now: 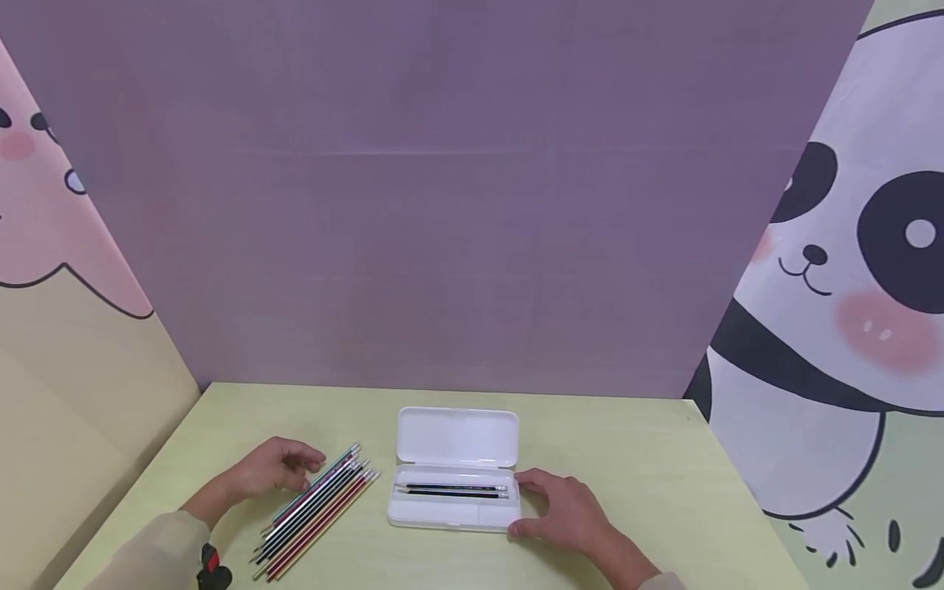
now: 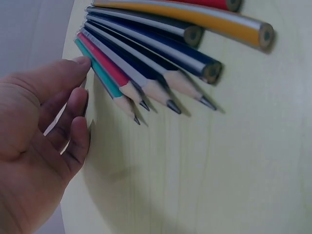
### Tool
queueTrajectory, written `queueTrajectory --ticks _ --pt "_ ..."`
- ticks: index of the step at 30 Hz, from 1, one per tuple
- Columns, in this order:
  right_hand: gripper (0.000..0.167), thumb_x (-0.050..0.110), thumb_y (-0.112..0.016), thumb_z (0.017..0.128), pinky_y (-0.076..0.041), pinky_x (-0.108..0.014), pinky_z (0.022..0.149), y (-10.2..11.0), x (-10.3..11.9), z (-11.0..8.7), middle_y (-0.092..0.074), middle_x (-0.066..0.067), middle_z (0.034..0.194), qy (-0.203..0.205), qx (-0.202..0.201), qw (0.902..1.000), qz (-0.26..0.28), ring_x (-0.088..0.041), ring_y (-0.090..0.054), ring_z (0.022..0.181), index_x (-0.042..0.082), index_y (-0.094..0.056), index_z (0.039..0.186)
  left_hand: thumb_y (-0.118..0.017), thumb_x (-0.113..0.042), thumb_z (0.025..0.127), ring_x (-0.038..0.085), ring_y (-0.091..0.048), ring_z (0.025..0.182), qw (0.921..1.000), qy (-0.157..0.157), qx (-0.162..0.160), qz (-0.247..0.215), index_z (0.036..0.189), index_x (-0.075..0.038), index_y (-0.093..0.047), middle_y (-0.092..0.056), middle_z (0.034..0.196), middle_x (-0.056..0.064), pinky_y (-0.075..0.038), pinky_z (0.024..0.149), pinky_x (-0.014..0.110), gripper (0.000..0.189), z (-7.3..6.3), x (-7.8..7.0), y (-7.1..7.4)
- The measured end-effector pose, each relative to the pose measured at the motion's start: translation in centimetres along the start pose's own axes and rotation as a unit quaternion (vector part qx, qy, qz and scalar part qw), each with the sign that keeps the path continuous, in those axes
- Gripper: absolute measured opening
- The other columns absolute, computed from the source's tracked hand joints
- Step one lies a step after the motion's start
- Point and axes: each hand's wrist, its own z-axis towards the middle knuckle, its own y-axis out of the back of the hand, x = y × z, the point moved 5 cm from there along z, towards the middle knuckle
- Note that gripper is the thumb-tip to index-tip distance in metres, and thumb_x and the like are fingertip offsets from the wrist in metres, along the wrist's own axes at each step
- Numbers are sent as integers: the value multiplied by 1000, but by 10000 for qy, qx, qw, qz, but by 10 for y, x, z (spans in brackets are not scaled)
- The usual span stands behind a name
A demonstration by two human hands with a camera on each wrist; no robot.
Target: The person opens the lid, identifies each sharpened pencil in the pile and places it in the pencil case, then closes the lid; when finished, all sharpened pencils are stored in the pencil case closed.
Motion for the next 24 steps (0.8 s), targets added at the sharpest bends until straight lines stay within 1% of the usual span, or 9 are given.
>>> queueTrajectory --ticks 2,6,10,13,16,18,20,24 --pt "73 60 -90 65 -51 -45 91 1 1 0 -74 4 125 19 0 10000 8 -26 -70 109 27 -68 127 -76 5 84 18 -58 83 10000 -24 -31 46 123 11 -67 -71 108 22 -50 68 25 40 0 -1 -1" --pt "73 58 -90 65 -51 -46 91 2 2 -1 -74 4 125 8 -3 10000 6 -27 -70 109 27 -69 127 -76 3 85 19 -61 88 9995 -155 -136 259 123 11 -66 -70 105 20 -52 71 24 40 -1 -6 -3" --pt "73 57 -90 65 -51 -47 91 1 1 -1 -74 3 125 -40 7 10000 -3 -28 -69 109 27 -68 127 -76 2 85 17 -60 89 9982 -174 -256 507 121 12 -67 -68 99 18 -52 74 24 39 -2 -13 -6" --pt "72 57 -90 65 -51 -46 91 -1 0 -1 -74 3 126 -34 10 10000 -2 -28 -69 110 27 -68 128 -76 2 85 16 -58 85 9964 -57 -409 743 117 11 -70 -68 95 15 -50 73 23 33 -3 -16 -6" --pt "72 57 -90 65 -51 -46 91 -1 -1 -1 -74 3 125 -26 4 10000 -10 -28 -69 110 27 -68 127 -77 -2 85 15 -57 82 9919 52 -598 1123 112 7 -73 -68 91 8 -50 73 25 28 -3 -17 -8" --pt "72 57 -90 65 -51 -47 91 -1 -1 -1 -74 3 125 -23 0 10000 -19 -28 -69 109 27 -68 127 -79 -5 85 15 -57 81 9885 185 -741 1304 109 3 -74 -68 89 4 -51 73 27 25 -1 -17 -10" --pt "72 57 -91 65 -51 -47 91 -1 0 -1 -74 2 125 -23 -3 10000 -26 -29 -69 109 27 -68 127 -80 -7 84 15 -57 80 9844 368 -891 1473 105 0 -76 -67 87 1 -51 73 29 23 0 -17 -11" --pt "72 57 -91 65 -52 -47 91 -1 1 -1 -74 3 125 -35 3 10000 17 -29 -69 110 28 -68 127 -81 -9 84 15 -55 80 9742 827 -1136 1764 102 -5 -77 -65 85 -1 -49 73 32 19 4 -14 -12"
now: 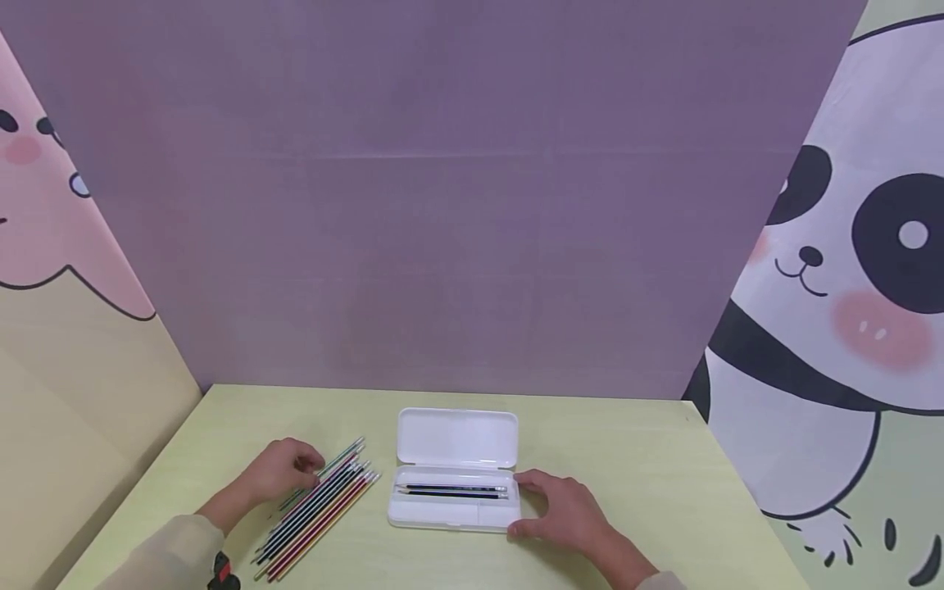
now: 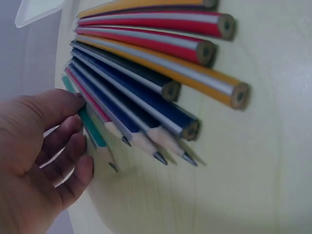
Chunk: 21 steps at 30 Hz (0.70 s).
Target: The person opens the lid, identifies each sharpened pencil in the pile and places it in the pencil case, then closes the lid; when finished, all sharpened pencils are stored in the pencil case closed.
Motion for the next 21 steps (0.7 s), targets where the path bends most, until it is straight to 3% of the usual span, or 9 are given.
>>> queueTrajectory --ticks 3,8,21 --pt "72 57 -91 64 -52 -47 91 0 1 0 -74 3 125 -17 2 10000 55 -29 -69 110 28 -68 127 -80 -9 85 16 -54 79 9996 210 -74 189 101 -7 -78 -65 84 -2 -49 73 32 16 1 1 -1" --pt "72 56 -91 64 -51 -47 92 0 1 -1 -74 4 125 -64 21 10000 60 -27 -69 110 28 -69 127 -77 -6 85 15 -56 77 9995 229 -130 186 98 -6 -79 -67 83 -2 -50 72 31 13 1 2 -1" --pt "73 58 -90 65 -51 -47 93 0 0 0 -74 5 124 34 8 10000 14 -26 -70 111 27 -68 127 -73 -3 85 13 -58 75 9993 -360 -53 26 97 -5 -77 -69 83 -1 -51 67 29 13 -4 -4 12"
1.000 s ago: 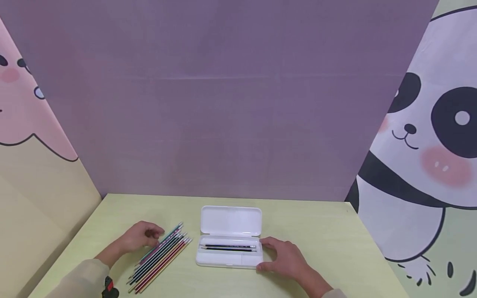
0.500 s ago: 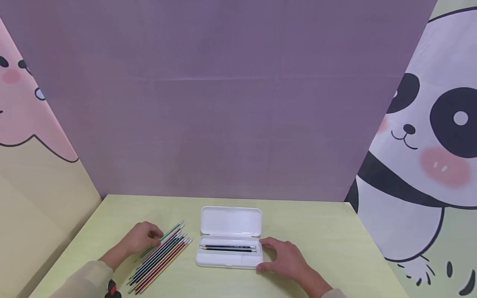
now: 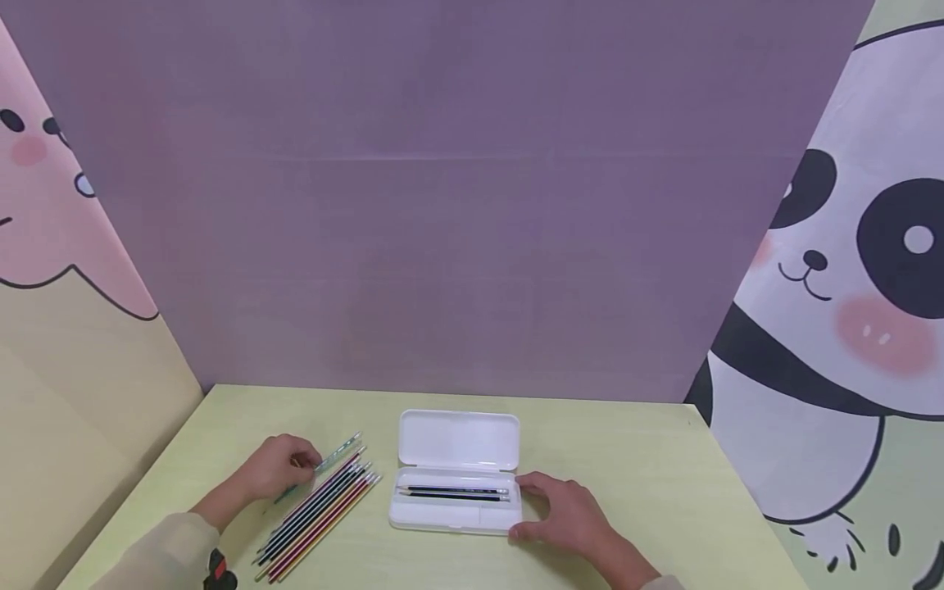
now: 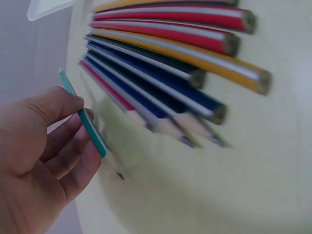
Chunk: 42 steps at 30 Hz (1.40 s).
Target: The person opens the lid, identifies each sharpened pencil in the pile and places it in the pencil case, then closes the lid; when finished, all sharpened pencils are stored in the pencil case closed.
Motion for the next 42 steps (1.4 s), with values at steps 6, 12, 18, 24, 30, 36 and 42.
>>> queueTrajectory --ticks 6,12,18,24,30,36,42 --pt "73 61 -89 65 -51 -45 92 0 -1 0 -75 7 123 51 -18 10000 -36 -25 -70 111 28 -68 127 -73 -4 90 13 -59 78 9996 -266 -13 -48 101 -6 -78 -70 87 -2 -52 69 28 12 8 -20 9" --pt "74 61 -89 65 -51 -47 93 1 0 0 -75 7 123 10 -1 10000 -14 -27 -69 113 28 -68 128 -74 -6 92 15 -58 80 9977 -529 192 -374 108 -6 -78 -69 90 -3 -52 66 26 17 23 -51 -1" --pt "73 59 -90 65 -51 -46 93 2 0 -2 -74 7 124 -32 1 10000 33 -26 -69 111 28 -69 127 -76 -6 90 14 -58 79 9944 -757 537 -495 106 -10 -81 -73 92 -4 -51 67 28 16 45 -85 -24" --pt "73 58 -90 65 -50 -46 93 3 1 -2 -74 6 124 -66 16 10000 -19 -26 -69 110 26 -69 128 -78 -8 90 12 -61 80 9882 -1104 825 -669 105 -9 -82 -75 93 -4 -53 70 28 15 60 -117 -45" --pt "73 60 -89 65 -51 -43 91 3 3 -3 -74 7 123 -10 -14 9999 -108 -24 -70 108 27 -69 127 -81 -7 87 8 -63 78 9849 -1161 1042 -754 103 -9 -83 -77 90 -5 -55 72 24 16 70 -140 -72" --pt "71 58 -89 67 -52 -42 92 4 4 -1 -74 9 123 106 -26 9999 -121 -21 -70 110 27 -68 128 -82 -4 85 6 -62 76 9818 -1219 1266 -722 100 -10 -84 -77 87 -4 -53 70 23 16 73 -158 -99" --pt "72 57 -89 68 -52 -44 93 3 2 -1 -74 8 124 22 43 10000 -43 -22 -69 112 26 -68 129 -82 -8 86 5 -60 79 9843 -1069 1340 -412 96 -16 -84 -74 85 -12 -51 73 23 13 76 -163 -120"
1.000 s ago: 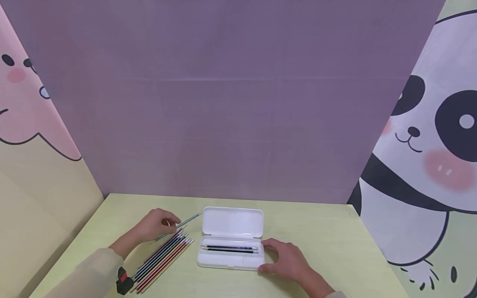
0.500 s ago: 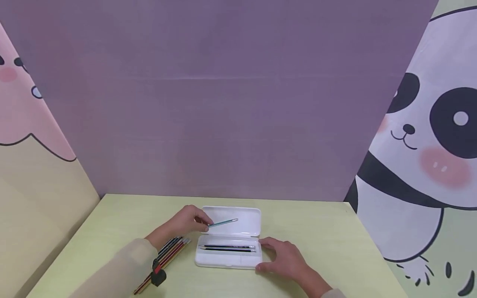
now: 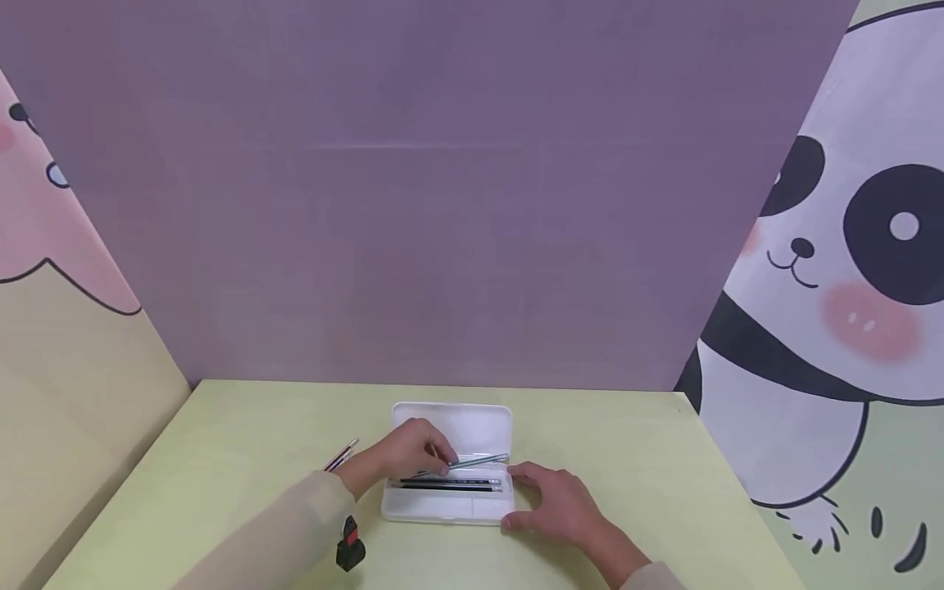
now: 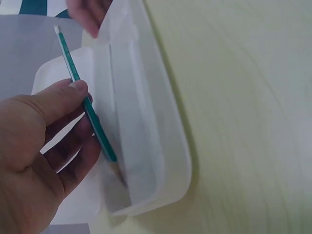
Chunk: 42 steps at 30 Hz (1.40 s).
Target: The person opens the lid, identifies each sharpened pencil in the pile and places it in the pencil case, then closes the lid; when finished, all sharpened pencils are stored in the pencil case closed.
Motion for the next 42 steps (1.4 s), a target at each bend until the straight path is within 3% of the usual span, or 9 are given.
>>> queueTrajectory --ticks 9,19,29,32,38,42 --pt "72 55 -91 66 -51 -46 93 0 -1 2 -74 6 124 -27 52 9999 98 -24 -69 112 26 -68 129 -84 -10 84 3 -56 78 9953 37 129 956 88 -22 -82 -68 79 -16 -49 78 23 13 2 -2 -14" --pt "73 58 -90 65 -52 -44 91 0 1 -1 -74 6 124 -89 -30 9999 68 -23 -69 108 27 -69 128 -83 -7 84 0 -55 74 9877 -358 45 1519 90 -19 -83 -72 79 -13 -50 75 19 13 -4 -5 -15" --pt "72 56 -91 65 -52 -45 91 -2 0 -1 -74 4 125 -141 -15 9998 120 -26 -69 109 28 -69 128 -83 -11 86 1 -54 75 9794 -438 -10 1971 91 -19 -84 -69 81 -14 -51 80 20 9 -9 -10 -14" --pt "73 57 -91 65 -51 -46 91 -2 0 -1 -74 3 125 -179 13 9998 130 -27 -69 109 28 -69 127 -82 -13 87 2 -54 76 9807 -380 -30 1919 93 -19 -84 -69 82 -14 -51 80 21 9 -11 -11 -13" --pt "73 56 -91 64 -51 -46 92 -1 1 -1 -74 5 125 -238 30 9996 121 -25 -69 109 28 -69 127 -81 -14 88 4 -55 77 9930 -92 -74 1178 99 -18 -82 -67 83 -14 -49 74 21 12 -16 -3 -6" --pt "73 56 -91 64 -50 -45 92 -1 0 -1 -74 6 125 -223 15 9997 102 -25 -69 108 27 -69 128 -82 -16 87 2 -56 77 9954 -273 -108 912 101 -16 -82 -67 83 -14 -49 72 20 14 -17 -1 3"
